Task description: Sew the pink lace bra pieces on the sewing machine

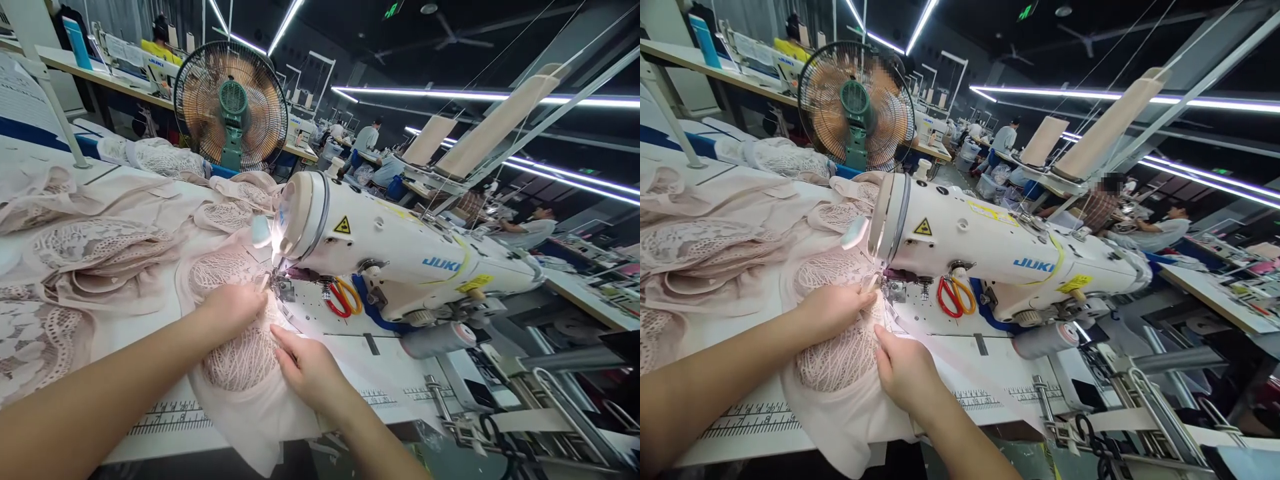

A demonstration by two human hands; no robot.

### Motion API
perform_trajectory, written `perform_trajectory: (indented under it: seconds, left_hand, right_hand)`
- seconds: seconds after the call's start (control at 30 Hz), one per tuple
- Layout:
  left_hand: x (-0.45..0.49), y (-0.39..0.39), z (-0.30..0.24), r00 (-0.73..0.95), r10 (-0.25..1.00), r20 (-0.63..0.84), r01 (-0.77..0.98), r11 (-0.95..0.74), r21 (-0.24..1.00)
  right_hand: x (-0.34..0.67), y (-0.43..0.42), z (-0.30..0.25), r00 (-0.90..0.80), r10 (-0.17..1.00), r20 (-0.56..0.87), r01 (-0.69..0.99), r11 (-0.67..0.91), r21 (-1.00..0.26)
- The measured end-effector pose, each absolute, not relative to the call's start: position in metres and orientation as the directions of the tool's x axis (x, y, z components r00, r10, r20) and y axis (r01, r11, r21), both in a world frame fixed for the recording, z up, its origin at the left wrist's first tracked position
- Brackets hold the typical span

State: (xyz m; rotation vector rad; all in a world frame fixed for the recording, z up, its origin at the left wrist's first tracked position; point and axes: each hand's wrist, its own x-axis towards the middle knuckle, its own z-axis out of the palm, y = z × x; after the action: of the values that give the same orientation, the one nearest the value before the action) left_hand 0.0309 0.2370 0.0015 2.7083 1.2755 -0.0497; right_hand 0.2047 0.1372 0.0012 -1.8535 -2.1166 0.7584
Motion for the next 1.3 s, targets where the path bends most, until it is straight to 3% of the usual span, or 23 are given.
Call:
perform_trajectory:
  seconds: [0.3,1.07,1.3]
  left_hand:
    - [0.043,0.243,-0.002,0.603,0.795,-0.067,0.791,-0.586,0.174]
    - [0.040,0.254,0.001,0.532,0.846,-0.021,0.834,-0.520,0.184]
    - [0.021,0.261,0.013,0.486,0.874,-0.005,0.852,-0.473,0.225]
  right_hand:
    - [0.204,0.144,0.016,-0.175,0.954,-0.245,0.918,0.068,-0.391]
    - [0.198,0.160,0.029,-0.125,0.947,-0.297,0.931,0.009,-0.364]
    - [0.209,0.142,0.027,-0.196,0.962,-0.188,0.971,0.165,-0.171]
